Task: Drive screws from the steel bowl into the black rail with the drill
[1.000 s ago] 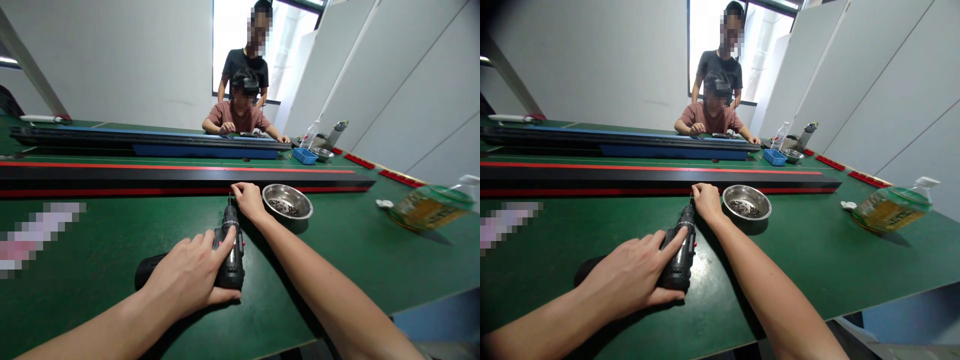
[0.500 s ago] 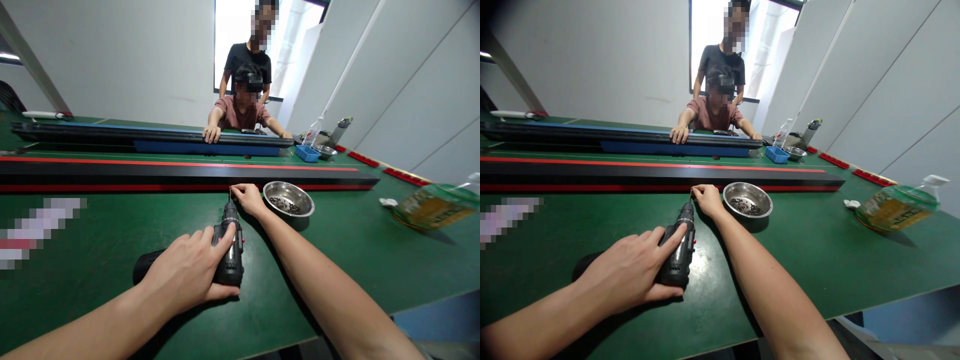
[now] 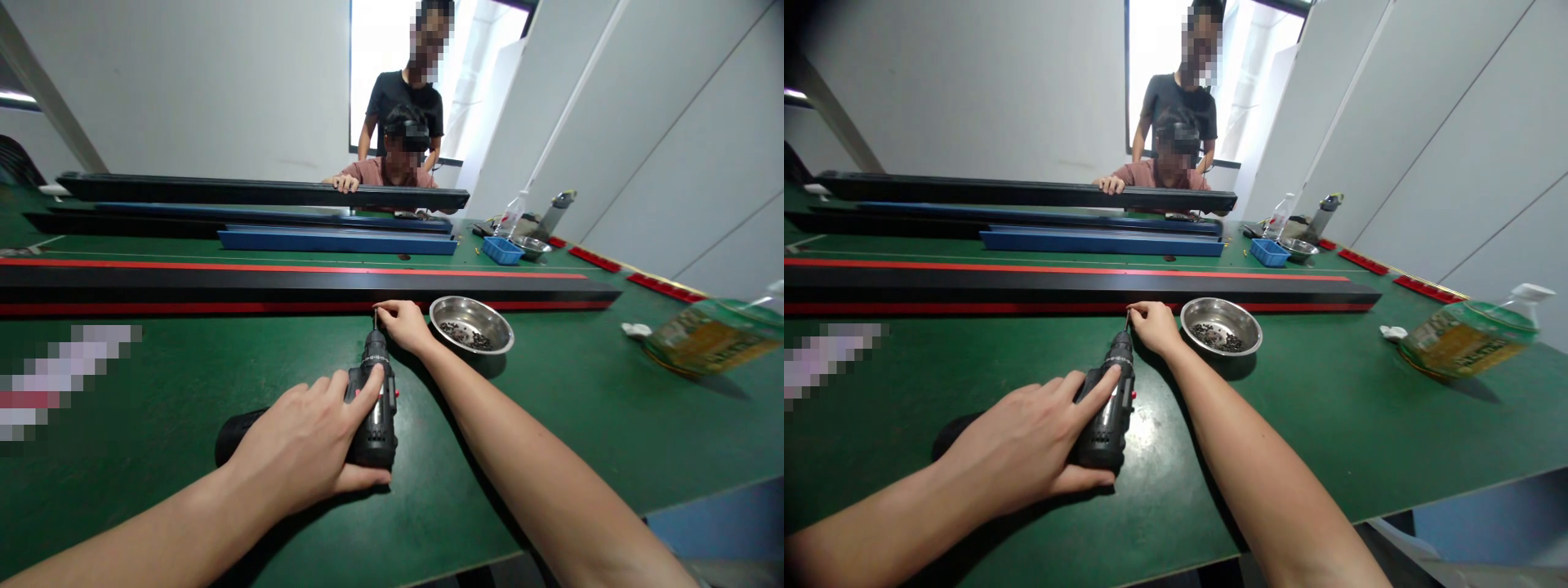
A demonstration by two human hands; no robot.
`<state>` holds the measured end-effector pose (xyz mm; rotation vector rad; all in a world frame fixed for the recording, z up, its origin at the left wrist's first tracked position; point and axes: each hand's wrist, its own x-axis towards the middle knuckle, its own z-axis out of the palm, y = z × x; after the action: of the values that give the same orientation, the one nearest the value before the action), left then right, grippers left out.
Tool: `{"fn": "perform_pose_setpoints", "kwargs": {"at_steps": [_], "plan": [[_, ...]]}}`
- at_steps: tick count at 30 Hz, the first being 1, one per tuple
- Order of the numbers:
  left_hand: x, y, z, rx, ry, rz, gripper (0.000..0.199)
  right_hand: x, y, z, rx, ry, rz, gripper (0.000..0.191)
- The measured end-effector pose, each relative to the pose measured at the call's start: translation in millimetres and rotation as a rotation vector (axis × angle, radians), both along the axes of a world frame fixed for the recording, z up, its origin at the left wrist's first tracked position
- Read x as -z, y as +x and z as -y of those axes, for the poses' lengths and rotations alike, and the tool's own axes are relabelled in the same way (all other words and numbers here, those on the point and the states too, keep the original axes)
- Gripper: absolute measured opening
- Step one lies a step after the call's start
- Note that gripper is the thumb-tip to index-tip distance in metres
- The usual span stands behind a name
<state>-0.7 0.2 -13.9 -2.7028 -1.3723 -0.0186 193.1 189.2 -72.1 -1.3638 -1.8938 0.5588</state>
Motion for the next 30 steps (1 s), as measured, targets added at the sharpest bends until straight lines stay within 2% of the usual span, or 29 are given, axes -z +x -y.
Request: {"fn": "perform_pose_setpoints", "kwargs": {"at_steps": [5,30], "plan": [[-0.5,0.6,-0.4,-0.001,-0.005,-0.008,0.102,-1.6,0.1,0.7,-0.002,-0.015,-0.011,0.031],[-0.1,-0.4,0.6,-0.013,-0.017,-0.022,0.102,-4.0,-1.1,3.9,0.022,-0.012,-0.029,0.031]]}}
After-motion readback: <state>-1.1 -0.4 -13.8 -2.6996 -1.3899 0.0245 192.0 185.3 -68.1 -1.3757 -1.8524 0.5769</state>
